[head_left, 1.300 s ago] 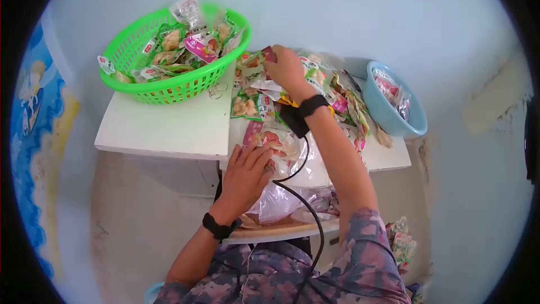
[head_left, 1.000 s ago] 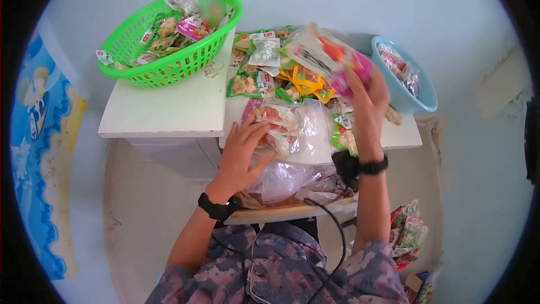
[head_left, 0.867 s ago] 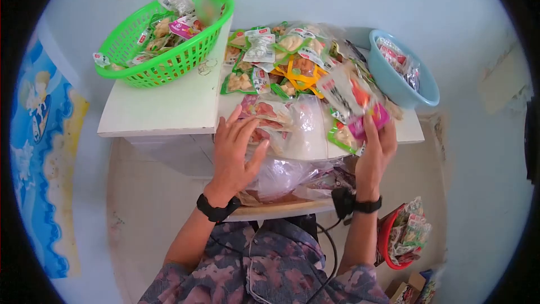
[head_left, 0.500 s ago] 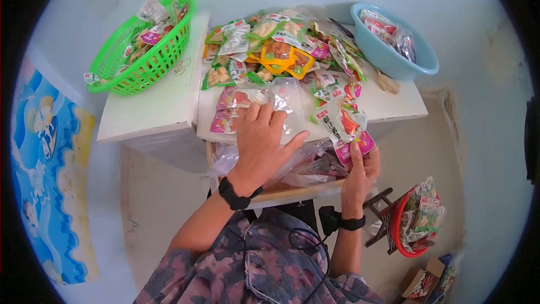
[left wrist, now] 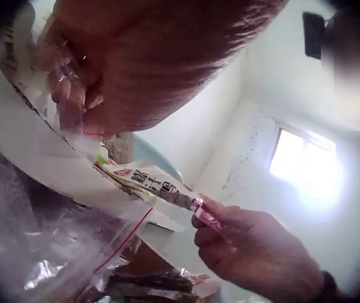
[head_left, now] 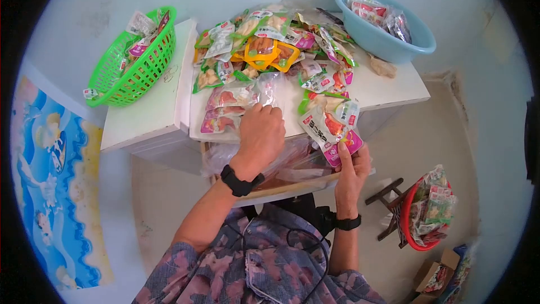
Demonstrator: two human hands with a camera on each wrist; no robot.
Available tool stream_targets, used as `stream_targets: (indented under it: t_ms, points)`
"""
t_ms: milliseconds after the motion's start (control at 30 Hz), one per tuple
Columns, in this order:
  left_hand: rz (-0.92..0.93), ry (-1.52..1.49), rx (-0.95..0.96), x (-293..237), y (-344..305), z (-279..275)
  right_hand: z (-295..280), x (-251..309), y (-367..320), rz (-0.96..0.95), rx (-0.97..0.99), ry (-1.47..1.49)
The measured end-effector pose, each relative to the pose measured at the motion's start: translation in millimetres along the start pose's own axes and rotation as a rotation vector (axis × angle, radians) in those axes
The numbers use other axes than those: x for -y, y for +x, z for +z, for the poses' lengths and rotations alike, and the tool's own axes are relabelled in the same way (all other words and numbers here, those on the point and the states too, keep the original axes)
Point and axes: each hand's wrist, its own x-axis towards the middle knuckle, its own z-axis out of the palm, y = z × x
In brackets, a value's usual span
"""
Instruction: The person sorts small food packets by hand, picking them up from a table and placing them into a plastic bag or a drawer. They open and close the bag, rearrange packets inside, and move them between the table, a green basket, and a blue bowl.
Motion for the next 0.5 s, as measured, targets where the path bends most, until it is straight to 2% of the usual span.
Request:
stream_targets:
  t_ms: [33, 167, 233, 433, 500]
  points:
    - [-0.002, -0.038, -0.005, 1.5, -1.7, -0.3, 0.2, 1.5, -0.5, 0.012, -0.001, 0.008]
    - [-0.272, -0.546, 0.049, 1.2, -7.6, -18.7, 2.8, 4.3, 0.7, -0.026, -0.047, 0.104]
    - [-0.401, -0.839, 0.076, 7.1, -10.6, -29.0, -5.9, 8.4, -0.6, 0.035, -0.039, 0.085]
    - [-0.459, -1.214, 0.025, 9.3, -14.9, -43.6, 16.8, 35.8, 0.6, 0.013, 0.007, 0.218]
    - [-0.479, -1.094, 0.076, 16.4, -20.1, -39.4, 26.7, 36.9, 0.7, -0.014, 0.036, 0.209]
